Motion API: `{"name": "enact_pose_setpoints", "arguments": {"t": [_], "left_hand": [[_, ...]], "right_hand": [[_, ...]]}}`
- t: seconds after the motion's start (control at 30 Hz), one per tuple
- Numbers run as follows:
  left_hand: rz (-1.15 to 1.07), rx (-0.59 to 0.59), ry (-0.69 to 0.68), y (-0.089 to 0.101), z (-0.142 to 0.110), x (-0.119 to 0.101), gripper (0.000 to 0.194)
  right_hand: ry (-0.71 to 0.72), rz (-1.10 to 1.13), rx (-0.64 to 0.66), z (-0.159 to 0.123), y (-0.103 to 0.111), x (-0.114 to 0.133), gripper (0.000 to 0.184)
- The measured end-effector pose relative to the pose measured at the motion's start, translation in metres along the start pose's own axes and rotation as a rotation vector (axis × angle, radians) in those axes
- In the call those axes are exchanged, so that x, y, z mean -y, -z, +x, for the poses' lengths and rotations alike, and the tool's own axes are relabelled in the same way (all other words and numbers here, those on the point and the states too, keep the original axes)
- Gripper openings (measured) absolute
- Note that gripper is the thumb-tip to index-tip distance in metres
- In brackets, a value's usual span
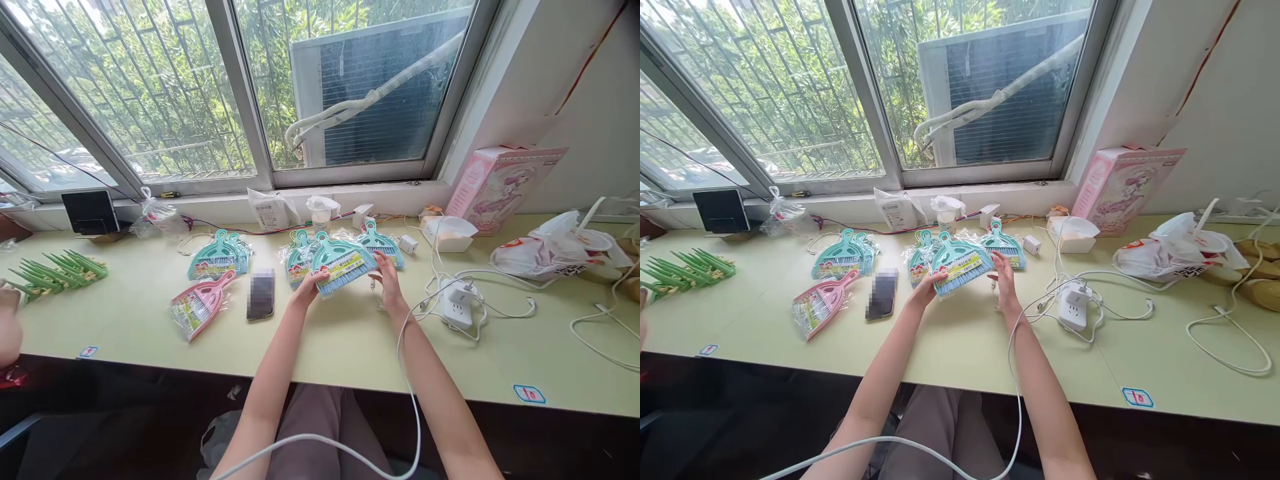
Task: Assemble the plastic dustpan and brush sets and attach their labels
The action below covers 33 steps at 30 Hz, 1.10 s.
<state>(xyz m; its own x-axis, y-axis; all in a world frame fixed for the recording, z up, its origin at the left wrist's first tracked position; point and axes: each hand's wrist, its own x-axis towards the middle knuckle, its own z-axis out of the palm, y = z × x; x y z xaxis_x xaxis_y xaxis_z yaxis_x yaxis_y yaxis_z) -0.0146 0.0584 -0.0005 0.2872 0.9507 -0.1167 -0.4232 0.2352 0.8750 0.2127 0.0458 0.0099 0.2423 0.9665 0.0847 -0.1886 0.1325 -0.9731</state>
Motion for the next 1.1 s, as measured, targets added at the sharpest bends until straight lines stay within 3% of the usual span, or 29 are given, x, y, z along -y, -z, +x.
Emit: {"name": "enact_pose_setpoints", "arguments": {"t": [0.13,0.23,0.37,0.47,0.83,1.1], "left_hand": [[-0.005,-0.010,-0.008,0.006,0.003,0.000,0.054],[-0.008,-0.015,-0.018,0.010,0.004,0.000,0.054],[0.012,-0.015,-0.014,0.014,0.005,-0.001,0.054],[0.028,-0.002,-0.001,0.013,0.003,-0.002,0.055],[0.098,0.045,0.043,0.008,-0.008,-0.009,0.064],[0.084,0.057,0.063,-0.003,-0.005,0.000,0.080]], "right_hand": [[0.142,-0.146,0.228,0.000,0.006,0.005,0.064],[0.271,-0.362,0.302,0.004,0.013,0.006,0.061],[0.477,-0.578,0.244,0.009,0.016,0.002,0.054],[0.546,-0.693,0.180,0.011,0.015,-0.004,0.046],[0.536,-0.800,0.097,0.012,0.014,-0.015,0.039],[0.570,-1.006,-0.014,0.013,0.017,-0.029,0.029]]}}
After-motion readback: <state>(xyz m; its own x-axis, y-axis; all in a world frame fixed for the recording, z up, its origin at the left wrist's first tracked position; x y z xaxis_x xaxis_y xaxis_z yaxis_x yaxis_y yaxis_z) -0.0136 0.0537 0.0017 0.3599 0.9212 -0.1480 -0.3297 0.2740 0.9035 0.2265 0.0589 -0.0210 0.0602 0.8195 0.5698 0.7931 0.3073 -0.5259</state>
